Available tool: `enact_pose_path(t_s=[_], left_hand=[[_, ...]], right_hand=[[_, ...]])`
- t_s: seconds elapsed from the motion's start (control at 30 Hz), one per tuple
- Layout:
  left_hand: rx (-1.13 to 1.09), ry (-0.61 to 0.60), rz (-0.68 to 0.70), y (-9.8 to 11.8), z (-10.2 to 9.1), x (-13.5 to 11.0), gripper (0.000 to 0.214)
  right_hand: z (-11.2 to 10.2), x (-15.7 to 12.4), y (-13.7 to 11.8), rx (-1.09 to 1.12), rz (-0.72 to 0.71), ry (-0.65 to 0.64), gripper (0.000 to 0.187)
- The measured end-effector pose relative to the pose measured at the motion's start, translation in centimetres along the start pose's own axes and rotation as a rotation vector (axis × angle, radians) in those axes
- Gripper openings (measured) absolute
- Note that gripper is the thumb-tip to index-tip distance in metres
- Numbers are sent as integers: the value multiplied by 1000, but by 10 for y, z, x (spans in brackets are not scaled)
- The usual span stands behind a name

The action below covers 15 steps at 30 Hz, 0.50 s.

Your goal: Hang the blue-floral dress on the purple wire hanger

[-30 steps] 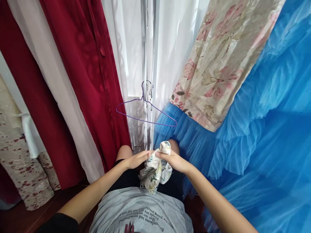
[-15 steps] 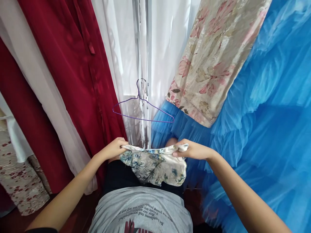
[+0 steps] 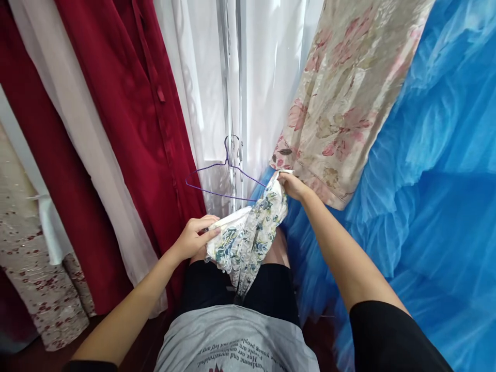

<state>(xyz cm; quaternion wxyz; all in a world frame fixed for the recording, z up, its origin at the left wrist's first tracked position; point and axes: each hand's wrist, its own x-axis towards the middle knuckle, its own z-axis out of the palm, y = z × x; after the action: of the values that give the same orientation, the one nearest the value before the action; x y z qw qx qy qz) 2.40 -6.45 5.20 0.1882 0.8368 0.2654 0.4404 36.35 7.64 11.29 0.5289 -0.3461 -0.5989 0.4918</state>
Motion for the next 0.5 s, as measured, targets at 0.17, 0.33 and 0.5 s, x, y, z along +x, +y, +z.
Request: enact_pose_path(t_s=[0.17,0.33,0.5], left_hand=[[-237,264,-225,-17,-28,-5,42],[-341,450,-309,-38,-50,-15,41],[-19,426,-294,-65,-74,-22,38]], right_hand=[[51,25,2,15,129,-181,10],[77,28,0,13,115,-208,17],[66,22,-6,-26,44,-225,20]])
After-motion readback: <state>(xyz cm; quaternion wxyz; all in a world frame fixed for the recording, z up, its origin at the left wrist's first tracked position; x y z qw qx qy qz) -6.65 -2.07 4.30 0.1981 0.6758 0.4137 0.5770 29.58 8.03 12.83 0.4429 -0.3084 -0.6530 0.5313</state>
